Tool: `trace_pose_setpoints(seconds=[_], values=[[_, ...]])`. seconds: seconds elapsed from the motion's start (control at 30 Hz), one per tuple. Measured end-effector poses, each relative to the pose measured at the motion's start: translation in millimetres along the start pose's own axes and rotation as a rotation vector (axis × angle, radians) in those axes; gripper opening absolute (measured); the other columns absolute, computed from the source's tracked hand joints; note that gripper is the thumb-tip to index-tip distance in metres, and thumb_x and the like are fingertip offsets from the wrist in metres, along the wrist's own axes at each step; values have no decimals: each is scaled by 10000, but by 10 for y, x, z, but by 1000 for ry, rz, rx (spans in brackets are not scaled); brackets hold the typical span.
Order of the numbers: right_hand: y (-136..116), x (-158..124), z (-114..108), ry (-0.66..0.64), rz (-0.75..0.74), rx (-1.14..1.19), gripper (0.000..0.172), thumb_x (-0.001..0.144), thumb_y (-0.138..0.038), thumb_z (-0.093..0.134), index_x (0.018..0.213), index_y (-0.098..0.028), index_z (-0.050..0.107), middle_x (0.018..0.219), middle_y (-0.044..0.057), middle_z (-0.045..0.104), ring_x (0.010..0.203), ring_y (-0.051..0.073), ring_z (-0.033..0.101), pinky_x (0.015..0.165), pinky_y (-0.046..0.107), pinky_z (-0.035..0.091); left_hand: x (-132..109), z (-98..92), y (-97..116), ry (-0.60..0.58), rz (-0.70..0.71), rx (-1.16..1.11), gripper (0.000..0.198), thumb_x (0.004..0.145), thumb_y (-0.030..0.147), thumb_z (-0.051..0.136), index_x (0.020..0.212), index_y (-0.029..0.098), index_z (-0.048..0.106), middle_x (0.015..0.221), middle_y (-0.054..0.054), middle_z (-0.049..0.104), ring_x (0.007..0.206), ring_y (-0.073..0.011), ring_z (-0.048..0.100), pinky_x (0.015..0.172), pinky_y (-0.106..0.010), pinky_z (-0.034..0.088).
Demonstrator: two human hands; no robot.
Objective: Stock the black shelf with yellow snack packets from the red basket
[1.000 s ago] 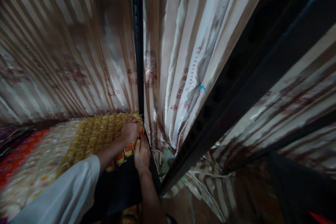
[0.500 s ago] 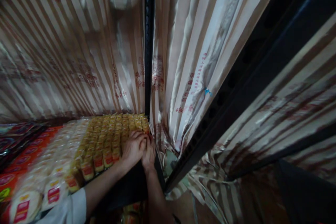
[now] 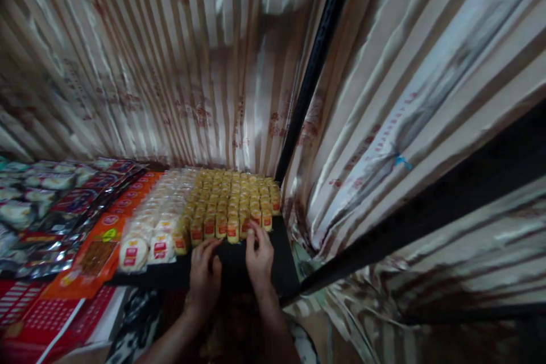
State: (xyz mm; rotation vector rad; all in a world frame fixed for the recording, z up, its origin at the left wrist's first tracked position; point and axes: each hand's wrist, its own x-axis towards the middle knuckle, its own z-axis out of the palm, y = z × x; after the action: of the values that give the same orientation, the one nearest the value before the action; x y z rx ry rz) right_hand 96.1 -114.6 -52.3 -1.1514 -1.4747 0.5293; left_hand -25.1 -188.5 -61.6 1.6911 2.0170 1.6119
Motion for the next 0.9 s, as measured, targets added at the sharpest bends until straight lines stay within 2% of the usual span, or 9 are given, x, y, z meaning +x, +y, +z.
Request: trace_pose_setpoints(seconds=[0.1,0.2,0.3,0.4,0.5,0.6,0.73,0.8,0.9], values=[[-231,-303,342,-212,-28,55,273,886,-294,421,1022,-197,637,987,86,673,889,177,639,800,300,514,-22,-217,-178,148,-111,43,388,793,112,375,1153,165,511,1129,-115,526,1110,-239,475,969,-457,402],[-344,-536,716,-367,-54,39,287,874,-261,416,1048,-196,634,969,84,672,848,172,644,739,276,529,73,-410,-367,200,-221,70,449,773,115,378,1214,144,459,1248,-141,441,1219,-256,392,1034,-462,337],[-375,-676,1033,-425,-59,-13,317,831,-227,438,1088,-175,614,981,94,666,788,170,643,665,265,534,196,-538,-534,135,-306,88,496,742,108,401,1234,154,449,1268,-131,441,1237,-251,382,1056,-441,320],[-388,-737,1230,-398,-31,-100,370,790,-204,452,1133,-184,588,985,84,664,747,169,635,633,269,528,253,-585,-648,36,-338,78,496,741,112,408,1232,161,454,1249,-123,487,1223,-246,411,1050,-429,337],[-409,-741,1301,-375,9,-183,375,771,-212,472,1129,-183,581,962,73,658,739,175,622,645,280,522,238,-589,-700,21,-340,55,466,758,131,399,1220,137,456,1221,-144,516,1201,-254,440,1033,-444,353],[-421,-731,1302,-360,18,-212,303,775,-223,472,1046,-182,600,884,59,648,728,174,607,668,283,514,209,-604,-699,48,-330,13,439,771,144,390,1204,144,462,1195,-141,529,1172,-249,466,1008,-447,377],[-426,-754,1282,-289,-12,-184,235,776,-239,475,969,-194,602,879,62,627,761,175,594,693,280,504,204,-659,-651,53,-327,-25,412,792,206,407,1192,140,477,1083,-130,564,1053,-240,529,923,-437,442],[-448,-779,1269,-295,-3,-153,214,779,-235,472,949,-193,595,873,58,620,747,168,592,668,270,500,209,-692,-630,49,-353,-30,415,797,267,431,1186,136,484,1033,-122,559,995,-241,544,861,-426,477],[-521,-805,1234,-307,16,-107,174,788,-215,465,912,-192,586,824,41,609,720,156,588,620,248,485,222,-739,-621,58,-342,-21,398,783,347,460,1121,149,530,1029,-114,521,998,-256,526,853,-433,479]])
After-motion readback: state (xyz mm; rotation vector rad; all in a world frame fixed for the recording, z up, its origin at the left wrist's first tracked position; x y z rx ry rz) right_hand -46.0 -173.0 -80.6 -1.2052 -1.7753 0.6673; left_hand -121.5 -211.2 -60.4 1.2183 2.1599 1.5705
